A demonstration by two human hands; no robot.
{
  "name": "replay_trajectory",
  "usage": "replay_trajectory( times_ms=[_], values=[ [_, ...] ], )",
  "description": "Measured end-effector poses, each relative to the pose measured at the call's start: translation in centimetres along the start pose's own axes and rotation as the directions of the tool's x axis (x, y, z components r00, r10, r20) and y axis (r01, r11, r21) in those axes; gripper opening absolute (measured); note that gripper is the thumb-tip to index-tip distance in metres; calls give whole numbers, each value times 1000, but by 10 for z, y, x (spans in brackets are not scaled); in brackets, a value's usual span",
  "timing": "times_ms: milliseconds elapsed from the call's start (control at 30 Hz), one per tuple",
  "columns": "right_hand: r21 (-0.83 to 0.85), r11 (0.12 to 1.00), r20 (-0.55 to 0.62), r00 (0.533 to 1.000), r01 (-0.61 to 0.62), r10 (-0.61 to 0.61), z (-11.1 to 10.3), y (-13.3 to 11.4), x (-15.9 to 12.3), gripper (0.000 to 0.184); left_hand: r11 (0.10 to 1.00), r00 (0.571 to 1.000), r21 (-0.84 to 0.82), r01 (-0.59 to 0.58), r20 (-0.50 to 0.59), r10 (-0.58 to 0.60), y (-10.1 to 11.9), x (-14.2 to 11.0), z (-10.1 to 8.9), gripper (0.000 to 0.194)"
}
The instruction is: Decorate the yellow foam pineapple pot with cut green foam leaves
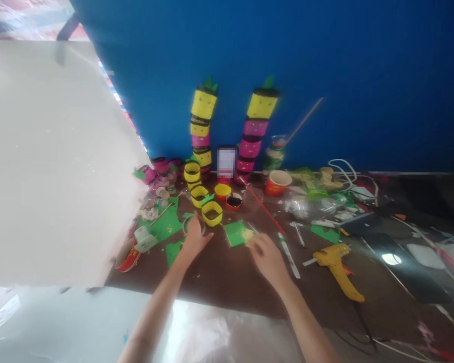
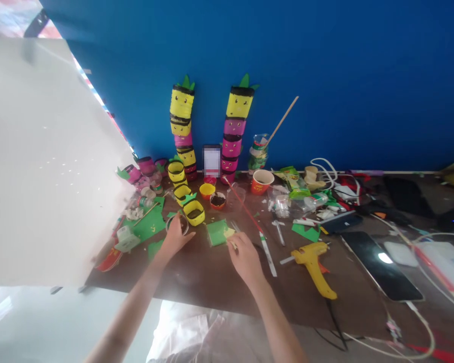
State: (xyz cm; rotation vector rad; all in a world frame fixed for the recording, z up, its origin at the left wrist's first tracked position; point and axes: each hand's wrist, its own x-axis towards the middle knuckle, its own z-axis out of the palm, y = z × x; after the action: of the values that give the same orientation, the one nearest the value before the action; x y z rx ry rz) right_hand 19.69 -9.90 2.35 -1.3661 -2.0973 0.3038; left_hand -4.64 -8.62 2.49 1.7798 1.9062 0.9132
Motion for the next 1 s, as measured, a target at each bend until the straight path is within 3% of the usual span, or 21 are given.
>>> replay_trajectory(
  times_ms=[100, 167, 300, 400, 667, 1000],
  values=[
    [-51, 997, 83, 995, 62, -58, 9, 2, 19, 25, 975, 999, 221, -31, 30, 25, 8, -21, -10, 35],
    [-68, 991, 138, 985, 115, -105, 13, 4, 26, 28, 953, 989, 276, -125, 106, 99, 19, -34, -9, 22],
    [-80, 978, 215, 962, 191, -170, 18, 9, 27, 33, 858, 905, 322, -400, 285, 315, 43, -44, 8, 30],
    [-85, 975, 235, 955, 208, -183, 21, 13, 24, 33, 787, 857, 365, -497, 346, 381, 54, -40, 23, 36],
    [-46, 980, 202, 962, 195, -182, 22, 19, 17, 32, 763, 844, 387, -518, 376, 382, 45, -28, 35, 28],
    [98, 981, 143, 973, 166, -179, 18, 24, 15, 28, 743, 816, 364, -563, 387, 429, 36, -23, 37, 39]
  ],
)
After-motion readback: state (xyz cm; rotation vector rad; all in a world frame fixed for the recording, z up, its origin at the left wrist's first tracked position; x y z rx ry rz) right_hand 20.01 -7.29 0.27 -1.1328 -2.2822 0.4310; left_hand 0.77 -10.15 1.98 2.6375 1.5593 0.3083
